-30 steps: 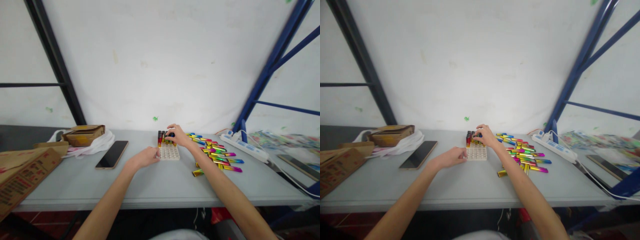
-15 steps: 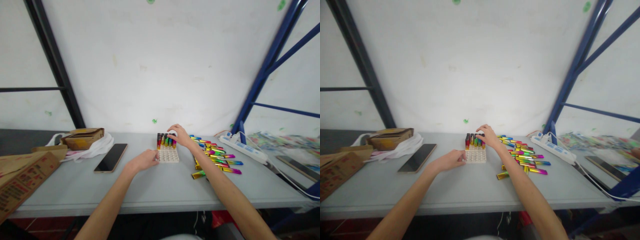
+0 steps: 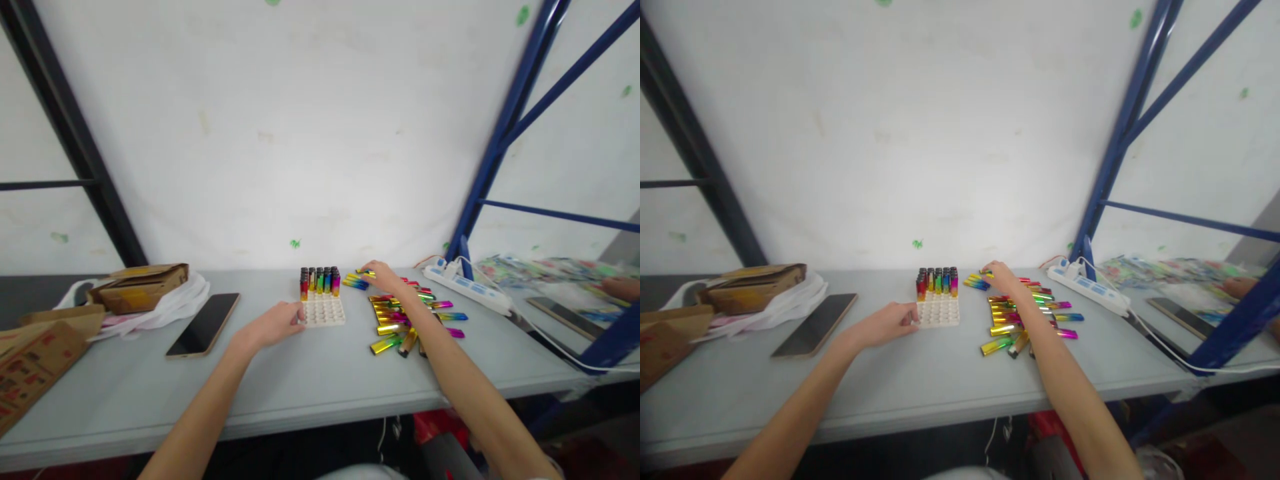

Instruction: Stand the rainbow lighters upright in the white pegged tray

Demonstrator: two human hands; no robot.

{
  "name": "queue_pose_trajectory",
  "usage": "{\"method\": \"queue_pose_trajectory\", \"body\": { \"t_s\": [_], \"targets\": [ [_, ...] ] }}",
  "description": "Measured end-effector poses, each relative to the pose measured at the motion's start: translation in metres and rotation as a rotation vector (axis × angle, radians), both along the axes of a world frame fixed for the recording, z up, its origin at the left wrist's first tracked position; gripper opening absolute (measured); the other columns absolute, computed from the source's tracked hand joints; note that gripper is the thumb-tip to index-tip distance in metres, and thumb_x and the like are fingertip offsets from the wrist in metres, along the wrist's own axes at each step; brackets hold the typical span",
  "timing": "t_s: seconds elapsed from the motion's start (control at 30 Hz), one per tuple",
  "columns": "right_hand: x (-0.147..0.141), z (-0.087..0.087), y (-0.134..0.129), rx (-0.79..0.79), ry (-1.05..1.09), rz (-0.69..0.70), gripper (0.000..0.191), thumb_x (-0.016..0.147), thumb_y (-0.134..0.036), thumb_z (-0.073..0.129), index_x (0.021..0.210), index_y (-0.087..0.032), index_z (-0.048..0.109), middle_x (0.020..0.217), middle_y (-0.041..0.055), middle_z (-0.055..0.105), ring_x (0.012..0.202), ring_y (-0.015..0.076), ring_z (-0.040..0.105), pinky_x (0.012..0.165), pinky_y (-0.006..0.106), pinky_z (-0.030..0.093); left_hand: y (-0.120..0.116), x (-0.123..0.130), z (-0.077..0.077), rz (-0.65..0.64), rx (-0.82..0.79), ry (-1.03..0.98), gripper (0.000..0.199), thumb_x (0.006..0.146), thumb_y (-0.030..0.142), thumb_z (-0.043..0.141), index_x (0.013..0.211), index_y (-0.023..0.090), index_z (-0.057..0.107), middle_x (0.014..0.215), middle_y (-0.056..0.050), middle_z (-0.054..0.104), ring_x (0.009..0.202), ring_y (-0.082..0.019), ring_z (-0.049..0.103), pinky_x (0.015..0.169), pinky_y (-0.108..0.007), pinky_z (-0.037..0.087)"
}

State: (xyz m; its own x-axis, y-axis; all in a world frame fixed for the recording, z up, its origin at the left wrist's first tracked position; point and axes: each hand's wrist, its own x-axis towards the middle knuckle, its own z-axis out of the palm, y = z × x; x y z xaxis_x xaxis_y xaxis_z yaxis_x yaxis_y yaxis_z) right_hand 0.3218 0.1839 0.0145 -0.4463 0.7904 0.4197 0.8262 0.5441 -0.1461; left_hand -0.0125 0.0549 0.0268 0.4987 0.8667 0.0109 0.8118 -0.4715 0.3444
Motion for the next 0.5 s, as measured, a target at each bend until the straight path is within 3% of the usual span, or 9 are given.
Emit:
{"method": "queue_pose_trajectory", "body": {
  "t_s": [0.1,0.3,0.5],
  "targets": [
    [-0.011,-0.005,-0.001,-0.037,-0.019,0.035,0.024,0.086,-0.027,0.061,0.104,-0.015,0.069,0.107,0.0119,0.069,0.101,0.0215,0.062,0.093,0.033,0.043,0.001,0.000,-0.001,-0.008,0.003,-0.002,0.016,0.080,0.027,0.053,0.092,0.019,0.059,0.076,-0.003,0.065,0.074,-0.019,0.061,0.068,-0.026,0.041],
    [-0.024,-0.006,-0.007,-0.093,-0.095,0.011,0.017,0.076,-0.027,0.072,0.090,-0.017,0.071,0.089,0.0073,0.071,0.084,0.0206,0.064,0.079,0.029,0.046,-0.001,0.000,0.001,0.010,-0.015,0.004,0.017,0.080,0.027,0.053,0.093,0.019,0.059,0.076,-0.002,0.063,0.075,-0.019,0.061,0.067,-0.026,0.041],
    [-0.025,-0.007,-0.011,-0.093,-0.105,-0.045,0.007,0.079,-0.025,0.068,0.079,-0.018,0.070,0.083,0.0094,0.072,0.079,0.0212,0.065,0.075,0.029,0.046,-0.002,0.001,0.003,0.012,-0.017,0.003,0.017,0.080,0.028,0.053,0.093,0.019,0.059,0.075,-0.002,0.063,0.074,-0.019,0.061,0.065,-0.026,0.041]
  ]
}}
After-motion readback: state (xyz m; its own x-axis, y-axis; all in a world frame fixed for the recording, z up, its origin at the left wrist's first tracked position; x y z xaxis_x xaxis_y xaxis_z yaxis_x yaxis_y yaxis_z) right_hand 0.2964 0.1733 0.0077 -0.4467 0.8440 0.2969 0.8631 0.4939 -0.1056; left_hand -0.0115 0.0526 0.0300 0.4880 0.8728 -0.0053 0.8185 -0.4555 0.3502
